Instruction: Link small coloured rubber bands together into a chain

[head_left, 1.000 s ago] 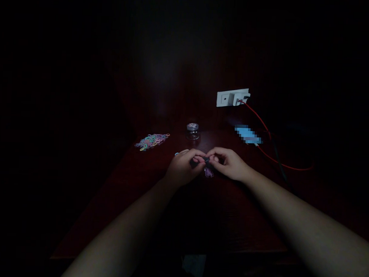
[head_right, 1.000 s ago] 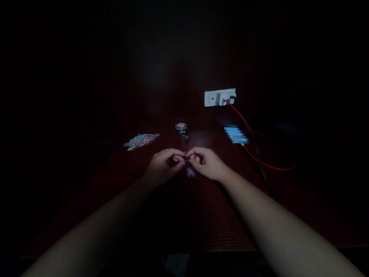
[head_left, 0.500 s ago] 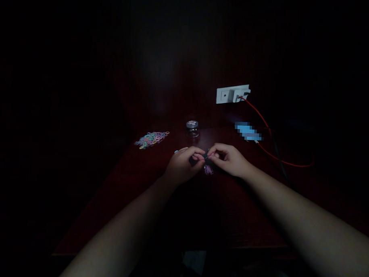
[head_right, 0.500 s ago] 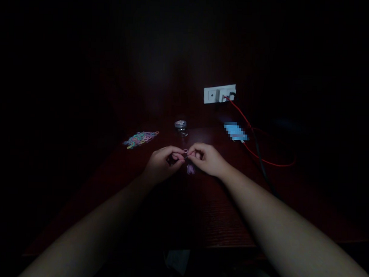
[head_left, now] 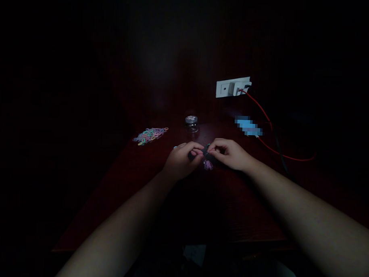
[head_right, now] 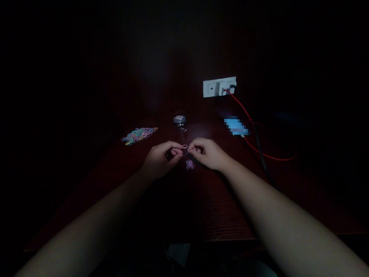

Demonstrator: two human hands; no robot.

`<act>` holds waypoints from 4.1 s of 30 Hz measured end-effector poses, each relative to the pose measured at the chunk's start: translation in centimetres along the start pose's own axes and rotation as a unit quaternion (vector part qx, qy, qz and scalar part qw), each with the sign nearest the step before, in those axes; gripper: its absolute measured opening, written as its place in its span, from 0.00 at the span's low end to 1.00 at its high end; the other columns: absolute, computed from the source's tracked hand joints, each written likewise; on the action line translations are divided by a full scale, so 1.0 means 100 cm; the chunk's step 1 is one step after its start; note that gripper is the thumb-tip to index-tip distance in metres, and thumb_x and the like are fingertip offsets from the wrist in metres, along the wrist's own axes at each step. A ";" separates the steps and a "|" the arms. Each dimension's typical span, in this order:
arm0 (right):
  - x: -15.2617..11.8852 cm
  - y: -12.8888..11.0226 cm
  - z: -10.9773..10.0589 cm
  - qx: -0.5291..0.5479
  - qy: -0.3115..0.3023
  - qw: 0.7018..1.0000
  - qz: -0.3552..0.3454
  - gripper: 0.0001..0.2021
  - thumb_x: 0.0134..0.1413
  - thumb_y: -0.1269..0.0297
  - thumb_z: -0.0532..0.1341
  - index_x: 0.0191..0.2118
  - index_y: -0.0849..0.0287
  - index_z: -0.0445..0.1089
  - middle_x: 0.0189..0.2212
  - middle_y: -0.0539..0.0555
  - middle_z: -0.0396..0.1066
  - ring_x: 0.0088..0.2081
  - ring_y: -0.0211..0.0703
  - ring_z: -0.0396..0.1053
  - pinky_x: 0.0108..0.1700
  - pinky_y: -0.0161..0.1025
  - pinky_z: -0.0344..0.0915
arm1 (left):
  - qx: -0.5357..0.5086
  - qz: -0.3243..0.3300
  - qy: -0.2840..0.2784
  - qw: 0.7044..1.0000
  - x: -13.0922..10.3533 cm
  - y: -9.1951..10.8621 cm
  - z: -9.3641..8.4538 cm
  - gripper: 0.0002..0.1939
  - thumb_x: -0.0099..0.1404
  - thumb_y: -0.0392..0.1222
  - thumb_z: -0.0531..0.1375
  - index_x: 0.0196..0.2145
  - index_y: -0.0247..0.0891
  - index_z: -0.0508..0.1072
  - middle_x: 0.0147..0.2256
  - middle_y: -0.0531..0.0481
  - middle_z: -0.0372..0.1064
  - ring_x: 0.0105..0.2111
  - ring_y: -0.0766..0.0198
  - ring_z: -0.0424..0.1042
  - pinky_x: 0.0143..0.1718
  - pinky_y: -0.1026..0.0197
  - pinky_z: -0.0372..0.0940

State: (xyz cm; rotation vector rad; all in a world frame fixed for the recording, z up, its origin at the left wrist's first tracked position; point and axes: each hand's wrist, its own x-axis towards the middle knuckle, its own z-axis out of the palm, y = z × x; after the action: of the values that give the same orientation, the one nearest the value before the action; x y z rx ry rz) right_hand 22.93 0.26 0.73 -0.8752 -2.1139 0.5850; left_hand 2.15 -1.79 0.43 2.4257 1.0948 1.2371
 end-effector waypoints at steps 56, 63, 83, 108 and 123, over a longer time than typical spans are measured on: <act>0.000 -0.003 0.010 0.152 -0.023 0.985 0.084 0.14 0.51 0.56 0.63 0.35 0.64 0.68 0.19 0.47 0.61 0.21 0.31 0.55 0.22 0.31 0.50 | -0.012 -0.027 0.001 1.000 0.000 -0.003 0.003 0.07 0.59 0.39 0.61 0.38 0.40 0.72 0.34 0.51 0.76 0.33 0.66 0.76 0.35 0.64 0.71; -0.001 -0.005 0.009 0.115 -0.035 0.990 0.073 0.11 0.53 0.58 0.61 0.32 0.64 0.68 0.19 0.48 0.62 0.21 0.31 0.56 0.22 0.31 0.51 | -0.023 -0.027 0.001 0.999 0.000 -0.002 0.003 0.07 0.59 0.38 0.62 0.38 0.39 0.72 0.34 0.51 0.76 0.33 0.67 0.76 0.35 0.65 0.70; -0.001 -0.003 0.005 0.082 -0.019 0.996 0.039 0.07 0.52 0.63 0.60 0.32 0.63 0.67 0.21 0.47 0.60 0.23 0.32 0.56 0.25 0.31 0.53 | -0.022 -0.022 0.001 1.000 0.000 0.000 0.004 0.07 0.59 0.38 0.62 0.37 0.40 0.72 0.33 0.52 0.76 0.33 0.67 0.75 0.36 0.63 0.71; -0.001 -0.006 0.006 0.085 -0.019 0.995 0.057 0.10 0.52 0.60 0.61 0.29 0.63 0.69 0.20 0.48 0.61 0.22 0.32 0.55 0.24 0.31 0.52 | -0.011 -0.040 -0.003 0.999 0.002 0.001 -0.001 0.04 0.57 0.38 0.62 0.33 0.39 0.73 0.31 0.52 0.75 0.29 0.68 0.73 0.32 0.65 0.68; 0.000 0.008 0.000 -0.047 -0.114 0.992 0.022 0.06 0.51 0.69 0.59 0.31 0.60 0.74 0.27 0.51 0.69 0.29 0.37 0.65 0.33 0.34 0.59 | 0.082 0.024 -0.134 0.987 0.000 -0.009 -0.003 0.06 0.60 0.37 0.59 0.34 0.43 0.75 0.32 0.54 0.75 0.33 0.65 0.73 0.39 0.61 0.67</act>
State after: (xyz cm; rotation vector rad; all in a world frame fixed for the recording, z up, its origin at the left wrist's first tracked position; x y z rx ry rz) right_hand 23.28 0.73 0.24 -0.9467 -2.3487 0.6373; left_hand 1.46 -1.18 0.14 2.6581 1.1015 0.8281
